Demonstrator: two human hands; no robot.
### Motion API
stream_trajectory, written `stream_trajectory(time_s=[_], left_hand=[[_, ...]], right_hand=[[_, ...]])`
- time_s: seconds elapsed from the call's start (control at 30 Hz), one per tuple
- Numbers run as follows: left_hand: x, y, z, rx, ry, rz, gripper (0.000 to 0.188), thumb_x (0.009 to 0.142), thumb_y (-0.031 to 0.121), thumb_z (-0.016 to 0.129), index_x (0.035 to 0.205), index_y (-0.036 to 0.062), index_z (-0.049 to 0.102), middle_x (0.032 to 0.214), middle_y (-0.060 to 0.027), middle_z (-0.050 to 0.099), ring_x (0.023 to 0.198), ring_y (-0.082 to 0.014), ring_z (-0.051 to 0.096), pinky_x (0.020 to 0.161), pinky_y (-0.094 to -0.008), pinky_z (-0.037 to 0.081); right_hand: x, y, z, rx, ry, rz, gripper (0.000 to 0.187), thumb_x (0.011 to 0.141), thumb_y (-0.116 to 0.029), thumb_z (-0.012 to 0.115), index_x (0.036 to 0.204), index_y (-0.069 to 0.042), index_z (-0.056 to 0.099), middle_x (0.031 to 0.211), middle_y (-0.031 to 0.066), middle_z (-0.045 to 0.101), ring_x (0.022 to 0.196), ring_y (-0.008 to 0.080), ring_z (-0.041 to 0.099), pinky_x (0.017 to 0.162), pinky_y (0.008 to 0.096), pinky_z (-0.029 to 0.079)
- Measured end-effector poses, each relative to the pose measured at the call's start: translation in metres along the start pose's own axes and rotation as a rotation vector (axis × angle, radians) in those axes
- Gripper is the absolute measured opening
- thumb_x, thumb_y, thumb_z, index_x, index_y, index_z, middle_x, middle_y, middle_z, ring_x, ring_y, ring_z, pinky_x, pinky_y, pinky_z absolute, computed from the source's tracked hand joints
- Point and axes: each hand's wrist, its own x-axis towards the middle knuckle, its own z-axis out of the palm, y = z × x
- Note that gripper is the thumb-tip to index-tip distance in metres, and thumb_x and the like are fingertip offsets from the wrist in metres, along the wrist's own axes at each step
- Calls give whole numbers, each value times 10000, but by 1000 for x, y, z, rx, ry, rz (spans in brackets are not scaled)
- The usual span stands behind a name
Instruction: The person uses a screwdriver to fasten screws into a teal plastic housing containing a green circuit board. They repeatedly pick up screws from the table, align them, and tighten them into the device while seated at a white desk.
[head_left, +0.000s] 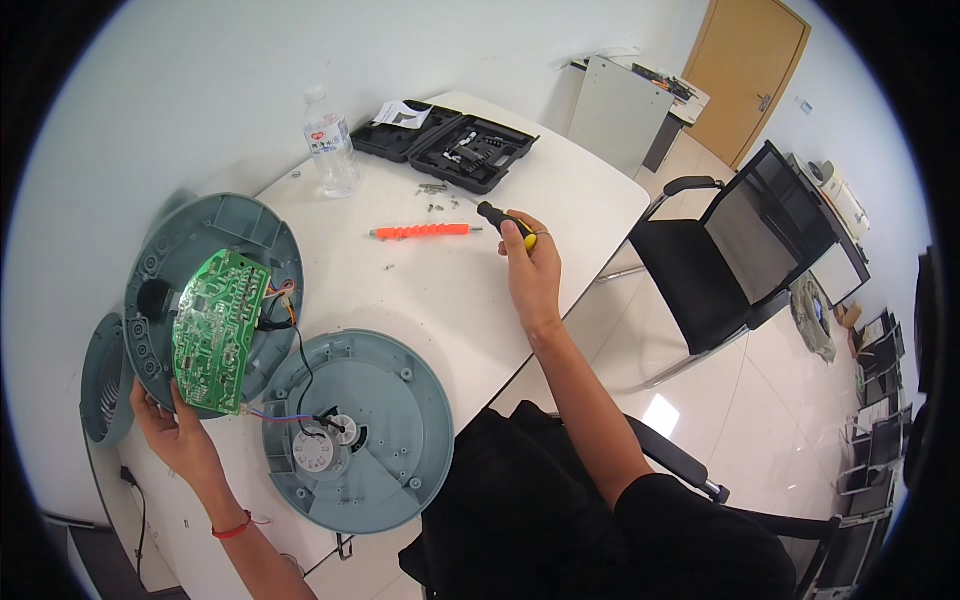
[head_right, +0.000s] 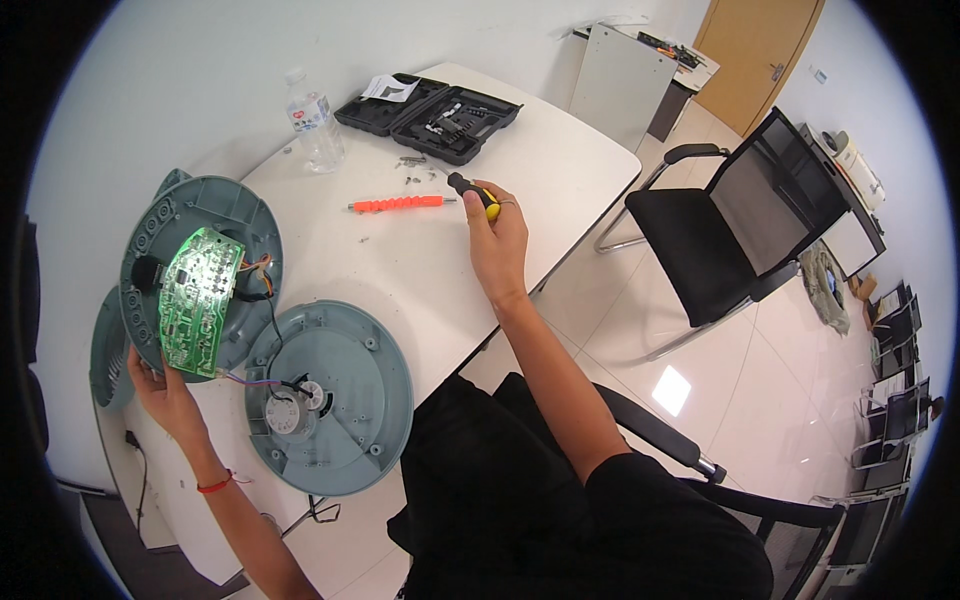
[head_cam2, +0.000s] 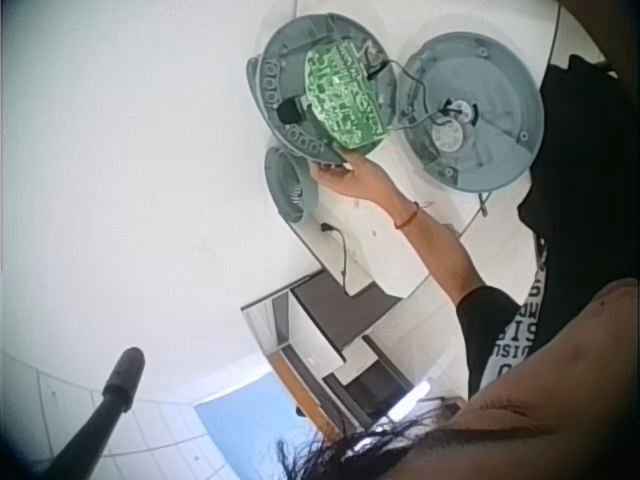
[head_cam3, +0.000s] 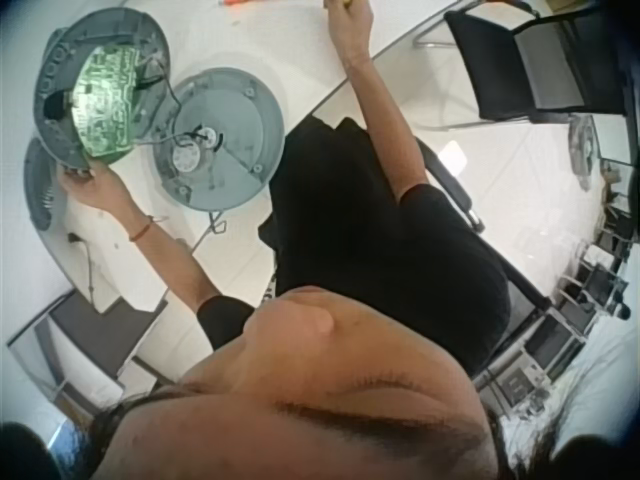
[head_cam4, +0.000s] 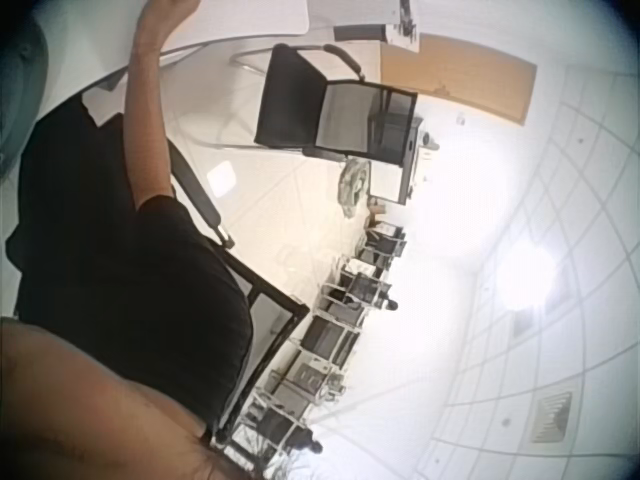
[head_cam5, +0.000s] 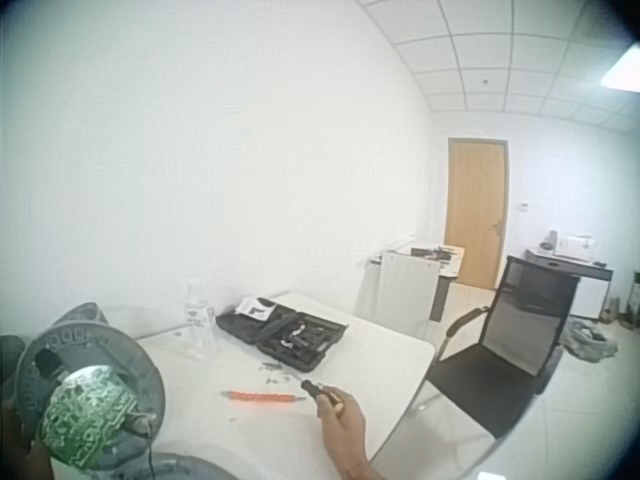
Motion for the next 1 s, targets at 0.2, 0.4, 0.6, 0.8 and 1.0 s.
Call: stream_trajectory(time_s=[0.2, 0.4, 0.6, 0.8, 1.0], left_hand=[[0, -3, 0, -4, -4, 8, 421, 1000, 8, 595, 1403, -15, 479, 1258, -95, 597, 1133, -147, 567, 1015, -274, 422], [0, -1, 0, 4, -3, 9, 421, 1000, 6, 594, 1404, -15, 479, 1261, -97, 595, 1139, -148, 564, 1022, -276, 420], [0, -1, 0, -3, -2, 5, 421, 1000, 6, 594, 1404, -14, 476, 1262, -97, 595, 1135, -146, 568, 1019, -276, 424], [0, -3, -1, -35, -10, 12, 416, 998, 5, 599, 1395, -14, 478, 1261, -98, 598, 1133, -147, 573, 1006, -277, 434], [1, -4, 1, -43, -15, 21, 412, 991, -3, 604, 1384, -13, 483, 1245, -99, 608, 1124, -148, 580, 1000, -280, 440]], right_hand=[[1, 2, 0, -16, -4, -11, 441, 1004, -321, 648, 1289, 13, 602, 946, 28, 609, 844, 77, 561, 759, 213, 447], [1, 2, 1, -13, -10, -16, 438, 1011, -320, 639, 1290, 15, 599, 934, 23, 612, 844, 74, 559, 753, 212, 440], [-2, -3, 0, 50, -9, -28, 428, 1030, -323, 607, 1286, 20, 600, 908, 29, 625, 840, 74, 560, 746, 227, 445], [2, -2, -13, 565, 39, 116, 391, 1039, -355, 556, 1110, 19, 645, 843, 88, 628, 695, 137, 567, 669, 301, 507], [3, -10, -24, 769, 25, 336, 418, 1017, -440, 506, 799, -86, 547, 607, 36, 521, 497, 122, 443, 475, 286, 364]])
